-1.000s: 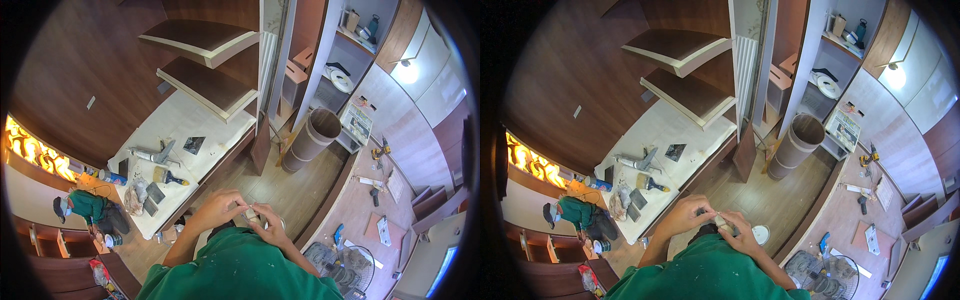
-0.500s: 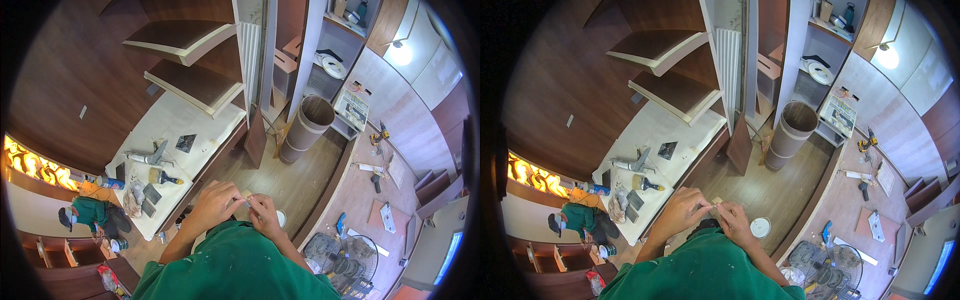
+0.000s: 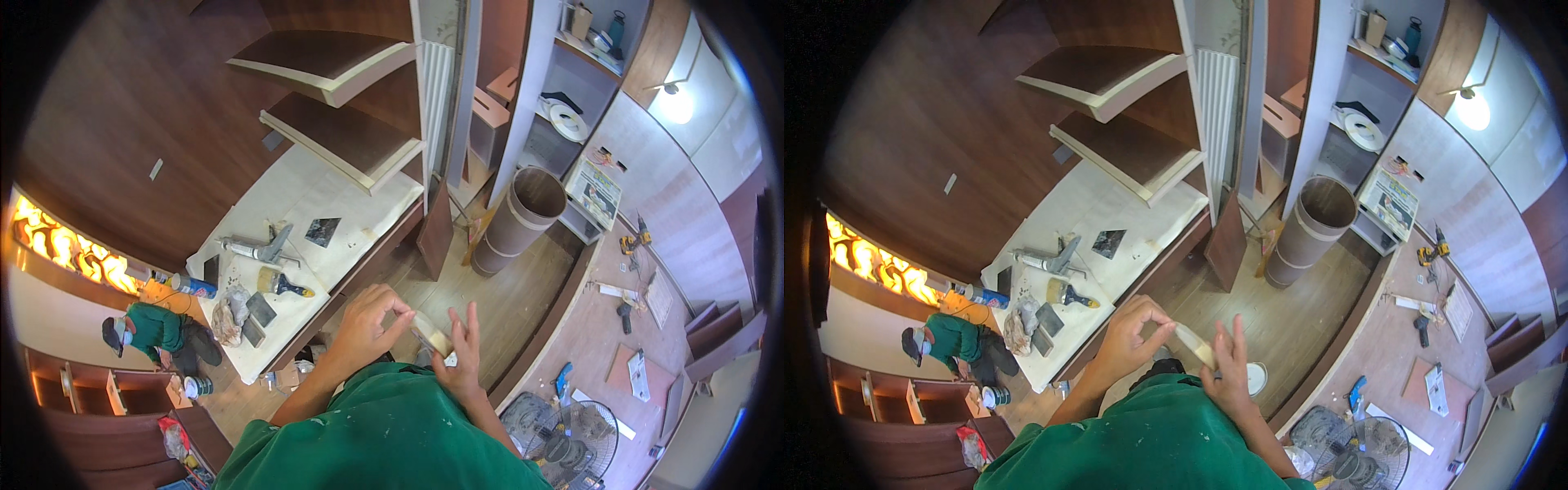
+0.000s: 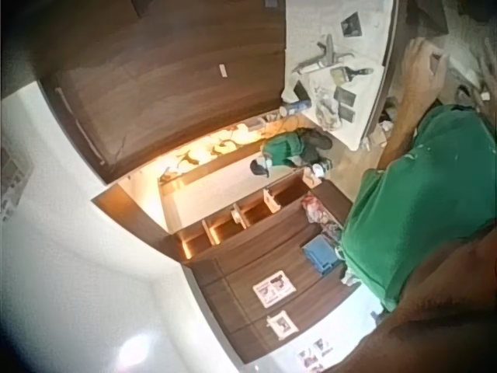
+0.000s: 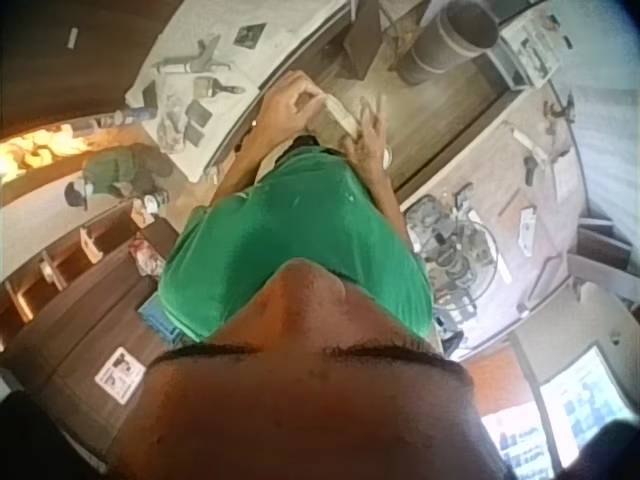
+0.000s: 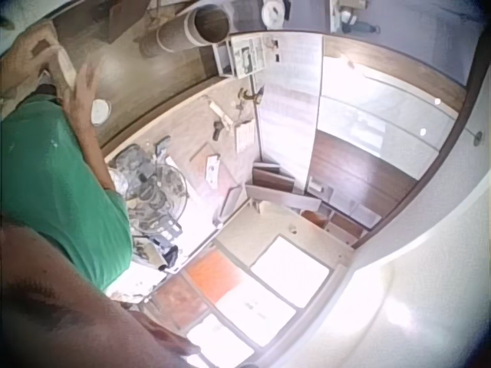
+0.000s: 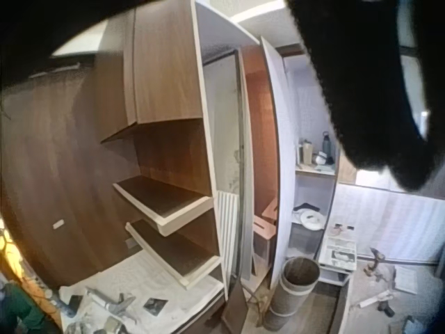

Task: The person applies and smooths a strip of edge banding onto the edge of a wooden cabinet shelf. They use a sanding block to rub the banding into place and press it firmly along the curved edge.

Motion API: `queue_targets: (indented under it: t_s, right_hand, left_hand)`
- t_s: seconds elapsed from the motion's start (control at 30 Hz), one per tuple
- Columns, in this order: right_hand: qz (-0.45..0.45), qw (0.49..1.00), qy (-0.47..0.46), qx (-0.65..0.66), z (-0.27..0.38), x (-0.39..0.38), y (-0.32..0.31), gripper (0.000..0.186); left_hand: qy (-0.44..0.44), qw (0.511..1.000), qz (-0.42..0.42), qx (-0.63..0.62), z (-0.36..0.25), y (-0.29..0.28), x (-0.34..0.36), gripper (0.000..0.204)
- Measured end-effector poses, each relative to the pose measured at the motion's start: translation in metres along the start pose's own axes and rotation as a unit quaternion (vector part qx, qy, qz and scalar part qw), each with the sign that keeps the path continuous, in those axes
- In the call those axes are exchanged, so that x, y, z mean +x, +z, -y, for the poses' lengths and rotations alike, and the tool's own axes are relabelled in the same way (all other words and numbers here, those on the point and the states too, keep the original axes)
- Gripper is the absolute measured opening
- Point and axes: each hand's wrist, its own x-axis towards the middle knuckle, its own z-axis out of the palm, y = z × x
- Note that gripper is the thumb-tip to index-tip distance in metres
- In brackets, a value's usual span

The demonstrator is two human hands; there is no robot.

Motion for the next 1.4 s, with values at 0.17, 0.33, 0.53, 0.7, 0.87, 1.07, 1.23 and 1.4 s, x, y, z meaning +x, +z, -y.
queue_targets:
  t_s: [0.17, 0.33, 0.53, 0.7, 0.87, 1.07, 1.23, 1.4]
  right_hand:
    - [0.088, 0.99, 0.109, 0.004, -0.017, 0.005, -0.006, 0.064]
    - [0.122, 0.991, 0.057, 0.0, -0.018, 0.011, -0.005, 0.058]
    - [0.144, 0.987, 0.064, 0.017, 0.009, 0.045, -0.005, 0.058]
    - [0.206, 0.977, 0.04, -0.024, 0.013, 0.085, 0.019, 0.057]
    - [0.269, 0.959, 0.034, -0.076, -0.012, 0.118, 0.024, 0.057]
    - [0.279, 0.948, 0.067, -0.139, -0.036, 0.174, 0.046, 0.055]
    - [0.276, 0.947, 0.033, -0.161, -0.033, 0.253, 0.092, 0.054]
    - [0.281, 0.931, 0.028, -0.233, -0.038, 0.344, 0.15, 0.049]
  left_hand:
    - [-0.063, 0.997, -0.052, -0.006, 0.016, 0.002, -0.003, 0.012]
    - [-0.161, 0.977, -0.056, -0.127, 0.05, 0.008, -0.009, 0.016]
    - [-0.184, 0.966, -0.069, -0.169, 0.07, -0.02, 0.006, 0.012]
    - [-0.151, 0.96, -0.2, -0.122, 0.14, -0.078, 0.041, 0.007]
    - [-0.138, 0.945, -0.279, -0.101, 0.23, -0.193, 0.105, 0.013]
    - [-0.094, 0.958, -0.259, -0.077, 0.336, -0.304, 0.208, 0.014]
    - [-0.067, 0.975, -0.205, -0.046, 0.439, -0.351, 0.299, 0.015]
    - [-0.121, 0.955, -0.218, 0.164, 0.511, -0.378, 0.351, 0.013]
